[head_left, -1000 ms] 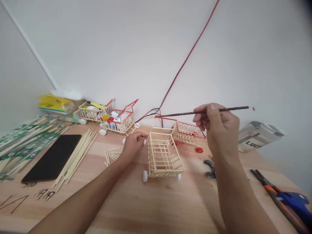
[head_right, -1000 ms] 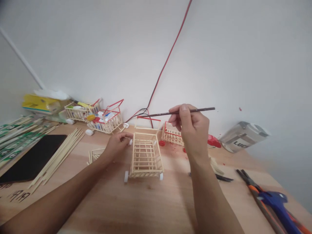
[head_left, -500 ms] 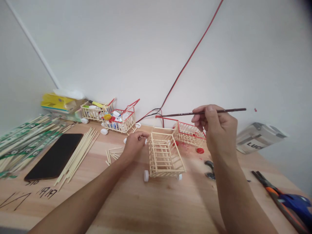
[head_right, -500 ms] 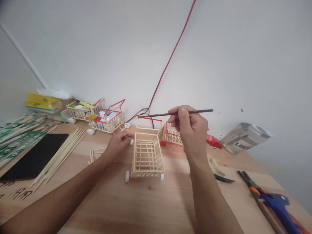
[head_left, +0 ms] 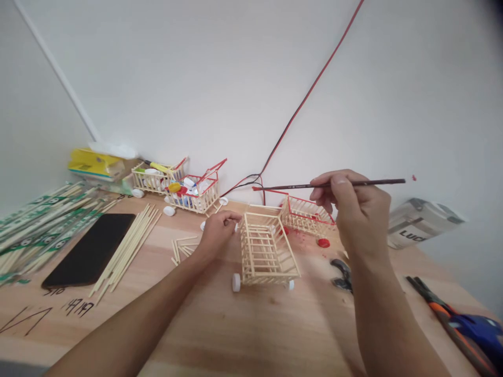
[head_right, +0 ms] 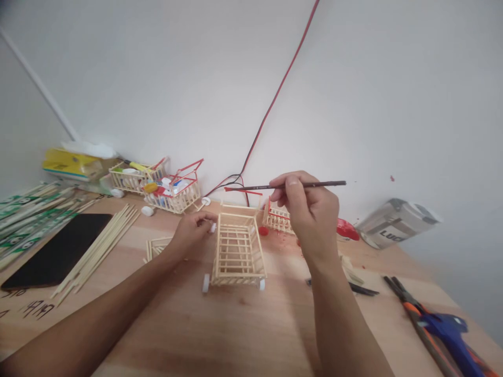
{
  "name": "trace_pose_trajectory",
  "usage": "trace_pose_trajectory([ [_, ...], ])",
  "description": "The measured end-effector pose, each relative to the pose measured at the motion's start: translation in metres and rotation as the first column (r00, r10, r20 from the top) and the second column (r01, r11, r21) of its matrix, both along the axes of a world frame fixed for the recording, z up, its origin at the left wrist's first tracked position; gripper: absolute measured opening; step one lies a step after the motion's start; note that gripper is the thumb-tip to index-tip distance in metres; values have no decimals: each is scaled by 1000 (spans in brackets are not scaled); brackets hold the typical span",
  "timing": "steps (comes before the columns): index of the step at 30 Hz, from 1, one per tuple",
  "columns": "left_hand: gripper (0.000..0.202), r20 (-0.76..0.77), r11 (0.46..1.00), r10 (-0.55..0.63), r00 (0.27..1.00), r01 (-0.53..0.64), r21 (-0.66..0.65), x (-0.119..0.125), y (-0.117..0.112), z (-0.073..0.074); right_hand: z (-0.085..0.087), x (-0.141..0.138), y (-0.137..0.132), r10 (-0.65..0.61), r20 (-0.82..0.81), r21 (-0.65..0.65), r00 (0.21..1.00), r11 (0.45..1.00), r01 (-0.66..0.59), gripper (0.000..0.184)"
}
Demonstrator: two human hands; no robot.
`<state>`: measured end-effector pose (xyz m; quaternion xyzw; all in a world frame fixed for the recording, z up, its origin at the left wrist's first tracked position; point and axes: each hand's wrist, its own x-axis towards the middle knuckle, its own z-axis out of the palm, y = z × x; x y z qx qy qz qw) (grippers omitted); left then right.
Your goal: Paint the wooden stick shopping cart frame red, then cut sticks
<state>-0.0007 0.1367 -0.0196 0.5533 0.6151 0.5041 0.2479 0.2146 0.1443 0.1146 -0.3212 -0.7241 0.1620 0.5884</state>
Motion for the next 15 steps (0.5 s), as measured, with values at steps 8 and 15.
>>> trace_pose_trajectory([
  [8, 30, 1, 1000, 2, 1000, -2, 23, 0, 0, 0, 0, 2, -5, 26, 114, 34, 993, 999, -30, 29],
  [15, 31, 21, 1000, -11, 1000, 10, 24, 2, -1, 2, 5, 3, -12, 38, 174, 48, 984, 998, -47, 29],
])
